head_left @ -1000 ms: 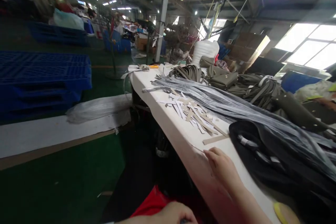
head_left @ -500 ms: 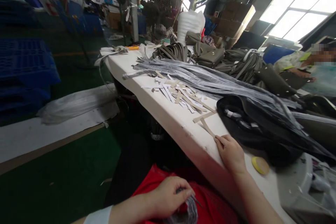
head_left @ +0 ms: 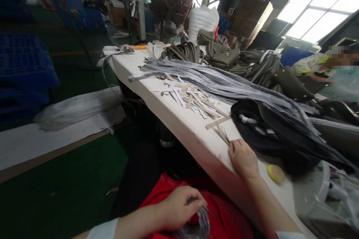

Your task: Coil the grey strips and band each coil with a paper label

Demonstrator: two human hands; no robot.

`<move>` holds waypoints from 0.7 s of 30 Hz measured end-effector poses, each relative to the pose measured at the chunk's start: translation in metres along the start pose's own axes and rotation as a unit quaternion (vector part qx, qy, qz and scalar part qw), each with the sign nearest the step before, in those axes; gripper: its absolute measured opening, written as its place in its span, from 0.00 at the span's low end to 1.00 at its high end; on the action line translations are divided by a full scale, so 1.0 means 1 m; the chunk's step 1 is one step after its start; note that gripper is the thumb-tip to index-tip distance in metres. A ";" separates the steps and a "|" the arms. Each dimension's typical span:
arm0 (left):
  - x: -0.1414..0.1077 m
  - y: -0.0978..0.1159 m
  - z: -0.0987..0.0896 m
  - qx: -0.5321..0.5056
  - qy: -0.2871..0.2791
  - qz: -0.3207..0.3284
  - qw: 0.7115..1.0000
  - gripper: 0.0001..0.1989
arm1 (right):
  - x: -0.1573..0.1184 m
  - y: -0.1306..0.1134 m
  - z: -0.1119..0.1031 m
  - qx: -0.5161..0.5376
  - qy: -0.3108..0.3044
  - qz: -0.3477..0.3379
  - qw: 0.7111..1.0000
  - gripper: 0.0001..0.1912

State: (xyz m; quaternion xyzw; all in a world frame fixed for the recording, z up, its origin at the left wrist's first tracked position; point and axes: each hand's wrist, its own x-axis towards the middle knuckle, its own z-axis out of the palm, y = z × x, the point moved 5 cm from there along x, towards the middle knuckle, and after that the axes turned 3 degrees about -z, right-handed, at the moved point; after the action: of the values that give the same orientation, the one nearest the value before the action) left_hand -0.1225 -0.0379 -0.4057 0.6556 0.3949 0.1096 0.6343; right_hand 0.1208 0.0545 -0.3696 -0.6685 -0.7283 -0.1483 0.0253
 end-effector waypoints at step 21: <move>0.000 -0.026 0.019 -0.213 -0.049 -0.075 0.973 0.25 | -0.106 -0.056 -0.111 0.465 -0.230 -0.043 0.854 0.14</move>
State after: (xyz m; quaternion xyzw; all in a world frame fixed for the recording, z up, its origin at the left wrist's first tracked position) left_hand -0.1199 -0.0549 -0.4326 0.4782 0.3792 0.1112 0.7843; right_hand 0.0590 -0.0792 -0.2990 -0.5622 -0.7252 0.3648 0.1583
